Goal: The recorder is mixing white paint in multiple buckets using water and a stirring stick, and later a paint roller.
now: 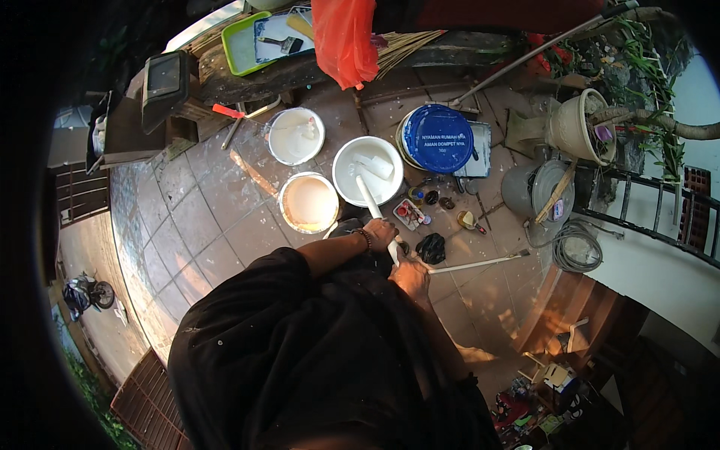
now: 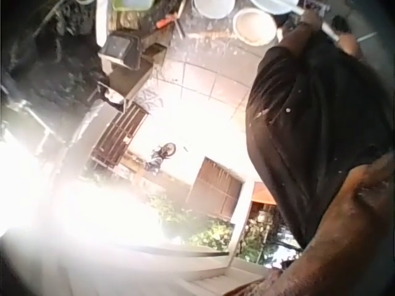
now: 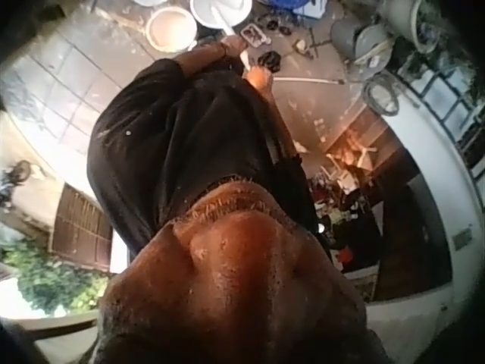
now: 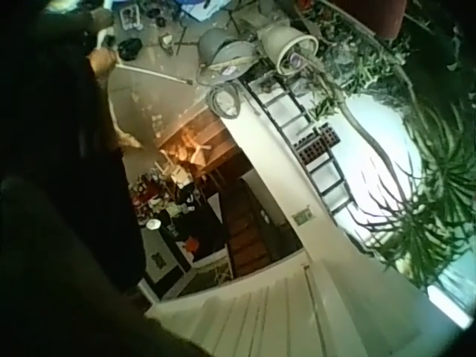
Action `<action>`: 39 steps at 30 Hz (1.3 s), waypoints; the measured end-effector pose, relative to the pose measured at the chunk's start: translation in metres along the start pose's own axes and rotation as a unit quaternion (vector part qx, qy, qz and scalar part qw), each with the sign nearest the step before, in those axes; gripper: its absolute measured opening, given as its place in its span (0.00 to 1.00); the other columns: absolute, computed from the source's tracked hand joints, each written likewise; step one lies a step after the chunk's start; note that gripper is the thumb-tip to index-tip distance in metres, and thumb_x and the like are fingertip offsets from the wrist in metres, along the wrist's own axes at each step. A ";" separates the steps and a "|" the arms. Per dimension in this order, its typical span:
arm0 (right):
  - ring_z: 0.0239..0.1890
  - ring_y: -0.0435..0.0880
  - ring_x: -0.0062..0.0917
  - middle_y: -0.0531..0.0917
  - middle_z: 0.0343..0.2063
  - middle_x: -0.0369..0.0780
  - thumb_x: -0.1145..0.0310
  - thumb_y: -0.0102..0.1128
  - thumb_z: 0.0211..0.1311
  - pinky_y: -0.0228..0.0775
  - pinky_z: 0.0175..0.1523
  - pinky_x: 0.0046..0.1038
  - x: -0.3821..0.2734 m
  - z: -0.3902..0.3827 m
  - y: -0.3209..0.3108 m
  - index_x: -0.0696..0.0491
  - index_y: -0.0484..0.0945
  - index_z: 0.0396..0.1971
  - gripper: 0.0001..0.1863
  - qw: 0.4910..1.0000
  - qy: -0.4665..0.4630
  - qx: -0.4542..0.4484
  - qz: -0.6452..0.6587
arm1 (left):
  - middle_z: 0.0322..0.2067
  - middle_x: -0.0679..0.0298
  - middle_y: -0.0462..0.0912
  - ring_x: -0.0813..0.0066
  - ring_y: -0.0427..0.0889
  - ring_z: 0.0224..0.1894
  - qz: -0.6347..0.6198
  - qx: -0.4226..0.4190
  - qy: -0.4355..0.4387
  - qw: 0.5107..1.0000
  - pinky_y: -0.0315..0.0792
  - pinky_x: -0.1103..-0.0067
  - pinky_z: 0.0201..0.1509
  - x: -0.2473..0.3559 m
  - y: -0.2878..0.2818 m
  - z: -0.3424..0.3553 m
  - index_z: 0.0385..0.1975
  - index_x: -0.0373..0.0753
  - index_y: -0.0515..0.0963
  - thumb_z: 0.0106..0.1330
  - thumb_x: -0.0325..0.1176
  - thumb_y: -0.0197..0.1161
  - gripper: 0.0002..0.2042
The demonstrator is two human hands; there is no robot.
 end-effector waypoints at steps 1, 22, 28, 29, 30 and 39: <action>0.43 0.85 0.41 0.85 0.37 0.50 0.63 0.63 0.57 0.77 0.50 0.40 -0.002 0.001 -0.002 0.52 0.72 0.60 0.29 1.000 0.000 -0.001 -0.001 | 0.41 0.54 0.83 0.54 0.82 0.48 -0.012 -0.001 -0.004 1.000 0.77 0.64 0.51 0.003 0.000 0.001 0.39 0.40 0.81 0.55 0.39 0.65 0.14; 0.49 0.82 0.45 0.85 0.42 0.48 0.63 0.59 0.57 0.72 0.56 0.43 0.030 0.026 -0.004 0.51 0.78 0.56 0.25 0.993 -0.071 0.077 0.060 | 0.34 0.54 0.86 0.53 0.85 0.44 0.059 -0.106 0.124 0.985 0.79 0.65 0.48 0.019 -0.057 0.003 0.32 0.42 0.84 0.50 0.38 0.67 0.11; 0.40 0.84 0.43 0.86 0.33 0.48 0.66 0.63 0.54 0.75 0.50 0.44 -0.016 0.021 -0.013 0.50 0.78 0.56 0.26 0.999 -0.025 0.042 -0.016 | 0.35 0.51 0.85 0.53 0.84 0.45 0.012 -0.016 0.042 0.999 0.78 0.64 0.48 -0.009 -0.038 0.000 0.33 0.40 0.83 0.53 0.39 0.65 0.12; 0.38 0.85 0.43 0.85 0.32 0.49 0.67 0.63 0.54 0.76 0.48 0.44 -0.021 0.021 -0.012 0.51 0.77 0.56 0.26 0.998 -0.037 0.041 -0.039 | 0.35 0.51 0.85 0.53 0.84 0.45 0.010 -0.017 0.035 0.999 0.78 0.64 0.48 -0.013 -0.031 -0.002 0.33 0.40 0.83 0.53 0.39 0.65 0.12; 0.37 0.85 0.43 0.85 0.31 0.49 0.68 0.62 0.54 0.77 0.46 0.44 -0.023 0.021 -0.011 0.51 0.77 0.56 0.25 0.996 -0.043 0.041 -0.064 | 0.36 0.52 0.85 0.53 0.84 0.45 0.006 -0.010 0.037 0.999 0.78 0.63 0.49 -0.013 -0.027 -0.002 0.34 0.40 0.82 0.53 0.39 0.65 0.12; 0.32 0.88 0.41 0.86 0.29 0.49 0.57 0.66 0.53 0.80 0.36 0.39 -0.017 0.013 -0.010 0.59 0.75 0.49 0.27 0.992 -0.017 0.026 -0.118 | 0.36 0.53 0.84 0.54 0.84 0.45 -0.031 0.017 0.052 0.998 0.77 0.64 0.49 -0.002 -0.012 0.006 0.36 0.40 0.80 0.51 0.41 0.67 0.15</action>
Point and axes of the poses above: each hand's wrist, its own z-axis towards the middle knuckle, its own y-axis out of the palm, x = y × z, the point moved 4 cm from there along z, towards the middle knuckle
